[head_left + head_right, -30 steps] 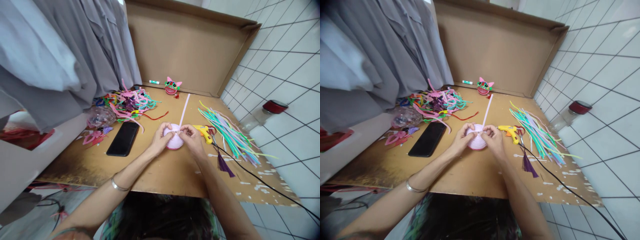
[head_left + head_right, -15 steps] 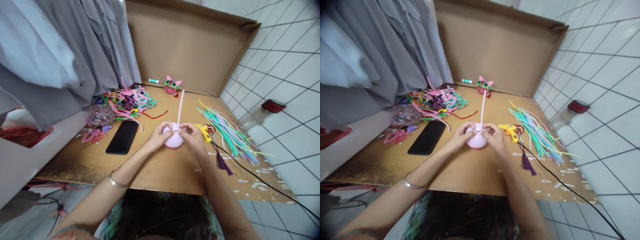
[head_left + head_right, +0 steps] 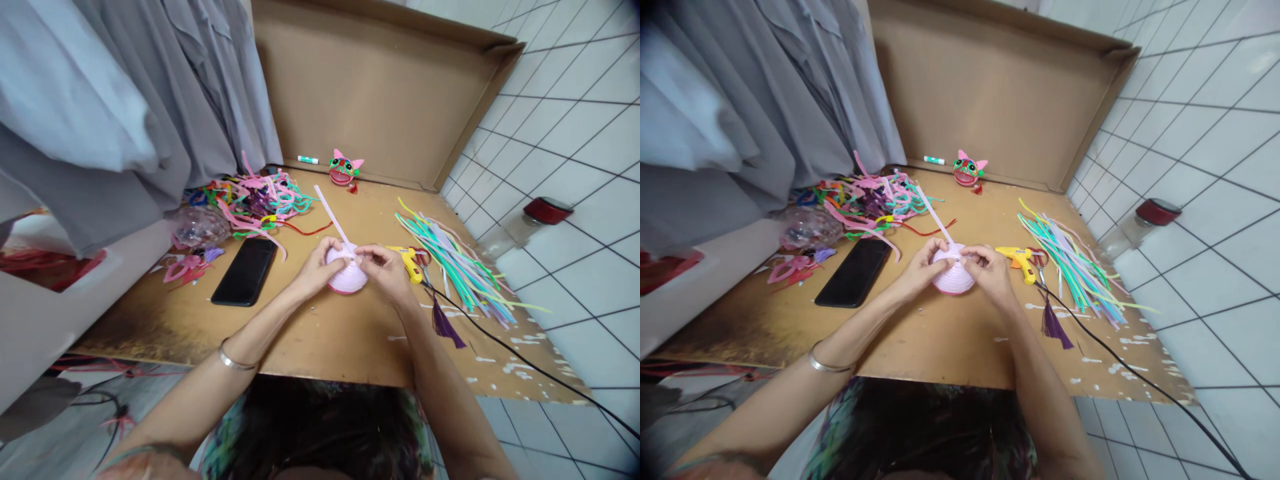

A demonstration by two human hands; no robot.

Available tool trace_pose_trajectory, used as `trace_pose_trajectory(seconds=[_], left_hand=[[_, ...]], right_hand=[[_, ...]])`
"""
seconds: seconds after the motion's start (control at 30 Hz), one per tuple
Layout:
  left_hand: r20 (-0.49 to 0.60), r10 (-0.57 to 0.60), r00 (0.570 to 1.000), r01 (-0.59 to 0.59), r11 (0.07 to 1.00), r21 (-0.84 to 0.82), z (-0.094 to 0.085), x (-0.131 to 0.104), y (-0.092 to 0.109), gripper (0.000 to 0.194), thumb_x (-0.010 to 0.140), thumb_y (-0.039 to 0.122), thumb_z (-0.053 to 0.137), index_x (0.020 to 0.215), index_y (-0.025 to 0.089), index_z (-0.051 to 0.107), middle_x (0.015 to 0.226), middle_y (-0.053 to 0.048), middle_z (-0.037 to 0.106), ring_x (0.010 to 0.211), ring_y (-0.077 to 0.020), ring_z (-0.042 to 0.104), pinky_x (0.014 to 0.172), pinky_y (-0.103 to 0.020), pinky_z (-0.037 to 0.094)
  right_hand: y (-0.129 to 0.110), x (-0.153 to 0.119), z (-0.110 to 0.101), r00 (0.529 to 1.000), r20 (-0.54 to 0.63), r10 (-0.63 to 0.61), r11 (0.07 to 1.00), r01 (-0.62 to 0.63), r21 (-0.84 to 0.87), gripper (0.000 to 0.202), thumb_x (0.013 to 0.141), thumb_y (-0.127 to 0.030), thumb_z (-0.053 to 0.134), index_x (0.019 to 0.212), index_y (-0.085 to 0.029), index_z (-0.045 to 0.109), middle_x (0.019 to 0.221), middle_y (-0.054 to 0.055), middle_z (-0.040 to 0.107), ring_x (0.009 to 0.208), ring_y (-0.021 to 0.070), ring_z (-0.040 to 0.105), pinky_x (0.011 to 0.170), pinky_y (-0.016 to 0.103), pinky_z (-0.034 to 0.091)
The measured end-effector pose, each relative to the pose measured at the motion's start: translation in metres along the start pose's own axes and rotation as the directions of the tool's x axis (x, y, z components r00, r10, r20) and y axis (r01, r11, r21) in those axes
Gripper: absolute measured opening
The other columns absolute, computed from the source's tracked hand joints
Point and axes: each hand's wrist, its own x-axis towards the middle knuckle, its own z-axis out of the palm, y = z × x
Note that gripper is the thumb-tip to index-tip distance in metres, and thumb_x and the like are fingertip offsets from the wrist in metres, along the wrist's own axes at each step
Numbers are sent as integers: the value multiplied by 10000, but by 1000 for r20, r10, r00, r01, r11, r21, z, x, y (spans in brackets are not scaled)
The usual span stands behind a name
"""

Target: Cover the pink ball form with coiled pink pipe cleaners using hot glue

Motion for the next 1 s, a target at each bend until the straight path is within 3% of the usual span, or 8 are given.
trace_pose_trajectory(seconds=[0.1, 0.23, 0.5, 0.8, 1.0], left_hand=[[34, 13, 999, -13, 1000, 0, -1, 0, 1, 312, 708, 343, 639, 888, 220, 417, 913, 7, 582, 813, -143, 561, 738, -258, 443], [-2, 58, 998, -58, 993, 100, -3, -1, 3, 304, 715, 368, 638, 889, 212, 443, 982, -13, 568, 903, -165, 542, 816, -280, 444], [-62, 62, 996, -52, 987, 150, -4, 0, -1, 282, 715, 325, 661, 932, 183, 550, 1011, -40, 576, 982, -200, 542, 882, -331, 457], [-117, 14, 993, -19, 999, -36, 0, 0, -1, 328, 664, 275, 718, 915, 180, 530, 976, -35, 638, 946, -190, 614, 876, -324, 491], [-119, -2, 993, 0, 1000, -17, 1, 0, 2, 342, 658, 275, 723, 943, 164, 570, 1093, -79, 660, 1032, -215, 621, 939, -357, 485]], right_hand=[[-2, -1, -2, 997, 27, -67, 995, 69, -79, 180, 706, -368, 693, 804, -226, 747, 695, -4, 521, 642, 135, 451, 582, 276, 366], [-5, -2, -4, 989, 43, -139, 972, 145, -185, 173, 757, -345, 676, 865, -237, 758, 748, 10, 529, 691, 150, 467, 613, 285, 377], [-2, -3, -6, 978, 104, -180, 952, 200, -232, 193, 823, -325, 658, 945, -245, 783, 783, 20, 517, 704, 148, 491, 622, 284, 394], [2, -3, -3, 955, 104, -278, 933, 294, -209, 174, 849, -260, 641, 941, -269, 789, 839, 27, 548, 780, 152, 543, 677, 292, 442], [3, -3, -3, 962, 79, -260, 945, 270, -186, 157, 828, -264, 663, 924, -255, 787, 798, 19, 550, 749, 147, 534, 637, 276, 428]])
